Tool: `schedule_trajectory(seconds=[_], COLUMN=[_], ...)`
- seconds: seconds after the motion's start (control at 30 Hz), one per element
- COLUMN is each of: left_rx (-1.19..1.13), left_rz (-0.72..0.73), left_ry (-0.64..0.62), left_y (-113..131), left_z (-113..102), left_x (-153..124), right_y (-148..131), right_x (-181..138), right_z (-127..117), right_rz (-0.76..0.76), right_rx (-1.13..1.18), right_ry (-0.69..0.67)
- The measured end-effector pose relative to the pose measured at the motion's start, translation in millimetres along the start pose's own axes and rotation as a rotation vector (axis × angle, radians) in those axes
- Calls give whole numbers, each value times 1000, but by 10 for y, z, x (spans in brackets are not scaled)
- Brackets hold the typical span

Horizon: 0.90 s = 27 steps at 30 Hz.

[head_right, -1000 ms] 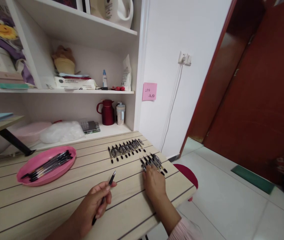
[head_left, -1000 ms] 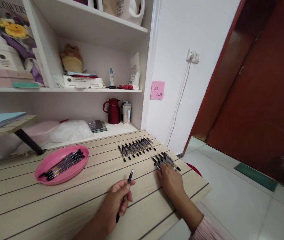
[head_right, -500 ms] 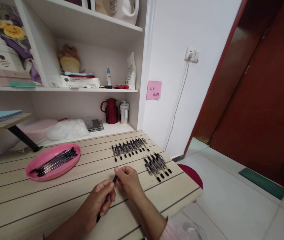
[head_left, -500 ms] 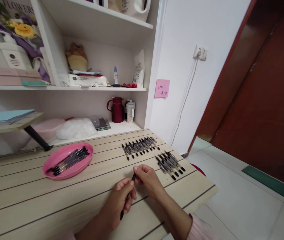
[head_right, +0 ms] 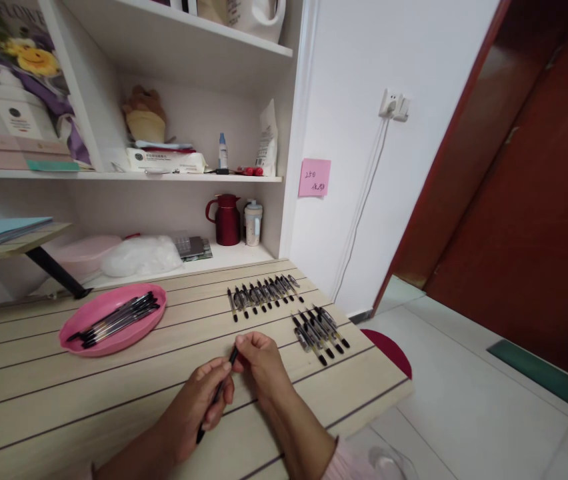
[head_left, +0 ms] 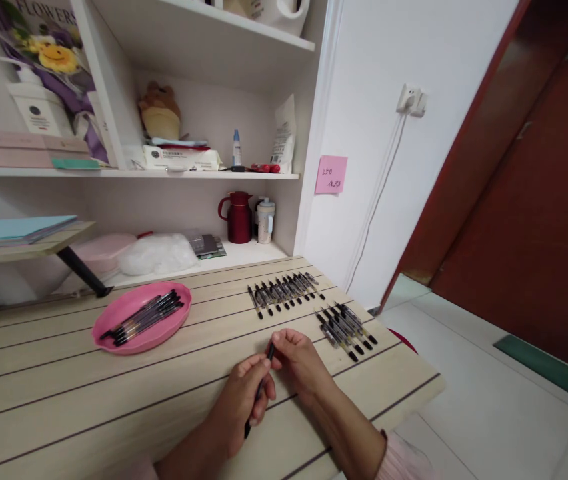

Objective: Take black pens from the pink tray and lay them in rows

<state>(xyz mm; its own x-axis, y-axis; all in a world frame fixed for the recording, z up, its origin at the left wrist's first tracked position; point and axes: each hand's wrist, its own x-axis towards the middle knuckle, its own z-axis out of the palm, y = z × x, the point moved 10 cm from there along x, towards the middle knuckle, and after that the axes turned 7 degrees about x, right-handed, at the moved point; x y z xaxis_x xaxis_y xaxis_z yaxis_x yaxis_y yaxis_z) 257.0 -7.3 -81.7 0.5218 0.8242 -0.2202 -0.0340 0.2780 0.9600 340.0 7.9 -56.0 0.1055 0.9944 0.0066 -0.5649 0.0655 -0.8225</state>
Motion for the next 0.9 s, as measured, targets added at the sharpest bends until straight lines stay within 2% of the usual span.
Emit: schedule_trajectory(seconds=[0.13, 0.27, 0.4, 0.57, 0.77, 0.9], left_rx=[2, 9, 7, 0, -10, -7], left_rz=[2, -3, 1, -10, -8, -14], left_ry=[2, -4, 1, 5, 18, 25], left_y=[8, 11, 20, 21, 27, 17], left_z=[3, 12, 4, -3, -8, -14], left_x=[3, -4, -16, -15, -8, -12], right_y=[12, 4, 16, 13, 55, 68], right_x=[-7, -8, -10, 4, 10, 24], right_z=[43, 36, 37, 57, 75, 32], right_rz=[23, 7, 24, 14, 40, 25], right_rx=[101, 44, 114, 16, 140, 79], right_ry=[-28, -8, 2, -16, -15, -5])
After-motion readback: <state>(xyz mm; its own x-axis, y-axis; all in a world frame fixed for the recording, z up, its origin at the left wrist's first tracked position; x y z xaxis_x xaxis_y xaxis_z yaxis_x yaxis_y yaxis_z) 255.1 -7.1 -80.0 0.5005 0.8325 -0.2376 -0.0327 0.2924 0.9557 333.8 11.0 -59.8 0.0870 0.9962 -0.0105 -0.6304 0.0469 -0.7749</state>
